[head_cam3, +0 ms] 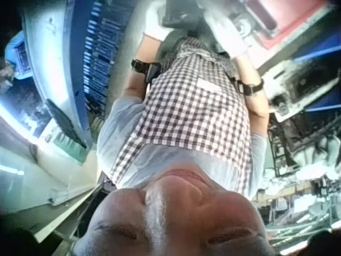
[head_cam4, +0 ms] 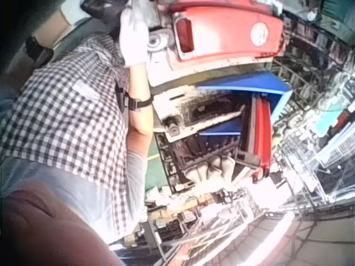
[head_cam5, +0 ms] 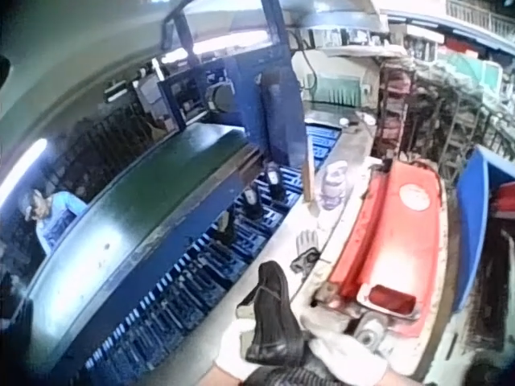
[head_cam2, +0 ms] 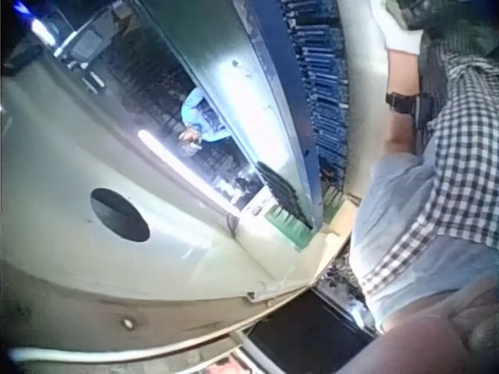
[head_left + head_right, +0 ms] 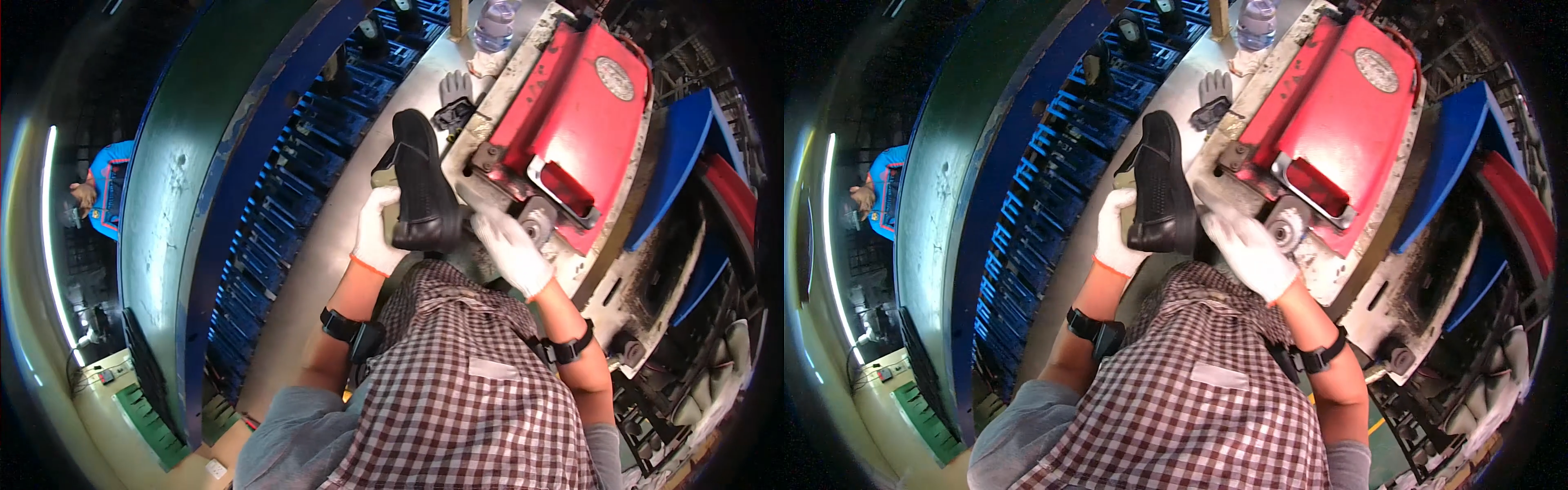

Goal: Attaching and pressing shoe soles using a heat-press machine.

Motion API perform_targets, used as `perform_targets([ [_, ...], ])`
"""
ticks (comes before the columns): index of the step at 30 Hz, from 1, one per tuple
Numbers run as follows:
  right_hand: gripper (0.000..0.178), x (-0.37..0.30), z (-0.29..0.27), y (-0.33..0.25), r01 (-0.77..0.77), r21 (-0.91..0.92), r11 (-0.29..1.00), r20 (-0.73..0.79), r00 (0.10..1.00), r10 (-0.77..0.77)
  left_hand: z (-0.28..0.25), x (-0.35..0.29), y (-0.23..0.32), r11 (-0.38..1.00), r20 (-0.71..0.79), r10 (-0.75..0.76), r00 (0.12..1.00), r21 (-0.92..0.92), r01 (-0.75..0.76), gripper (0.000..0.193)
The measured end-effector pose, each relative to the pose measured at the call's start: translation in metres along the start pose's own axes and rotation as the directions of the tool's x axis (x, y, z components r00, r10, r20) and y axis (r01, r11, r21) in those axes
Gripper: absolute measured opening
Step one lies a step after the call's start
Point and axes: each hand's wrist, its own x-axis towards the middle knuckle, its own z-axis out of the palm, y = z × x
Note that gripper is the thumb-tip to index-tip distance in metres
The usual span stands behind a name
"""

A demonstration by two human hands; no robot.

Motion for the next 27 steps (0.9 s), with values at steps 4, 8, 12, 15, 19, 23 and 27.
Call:
perform_targets([
  [4,0.043,-0.032,-0.021,-0.012,0.048,-0.455,0.889,-0.194,0.969,-0.151,-0.048,0.018,0.043,0.988,-0.292,0.134,0.947,0.117,-0.104,0.029],
  [8,0.036,-0.075,-0.024,0.027,-0.039,-0.689,0.724,-0.373,0.875,-0.308,-0.125,0.083,0.105,0.93,-0.404,0.315,0.859,0.314,-0.193,0.024],
  [12,0.05,-0.092,-0.009,0.055,-0.179,-0.734,0.655,-0.459,0.841,-0.285,-0.222,0.155,0.192,0.825,-0.46,0.483,0.745,0.525,-0.211,0.032],
  [15,0.059,-0.094,-0.002,0.067,-0.264,-0.73,0.631,-0.525,0.807,-0.27,-0.225,0.195,0.24,0.709,-0.408,0.625,0.665,0.654,-0.265,0.031],
  [19,0.059,-0.099,-0.002,0.074,-0.309,-0.716,0.626,-0.549,0.804,-0.23,-0.194,0.229,0.281,0.328,-0.124,0.878,0.463,0.86,-0.39,0.023],
  [23,0.061,-0.095,-0.002,0.074,-0.283,-0.678,0.678,-0.572,0.783,-0.244,-0.205,0.233,0.306,-0.086,0.043,0.794,0.606,0.995,0.042,0.102],
  [27,0.061,-0.096,-0.001,0.073,-0.309,-0.699,0.645,-0.574,0.781,-0.248,-0.187,0.232,0.271,-0.148,-0.052,0.778,0.626,0.953,0.263,0.099],
])
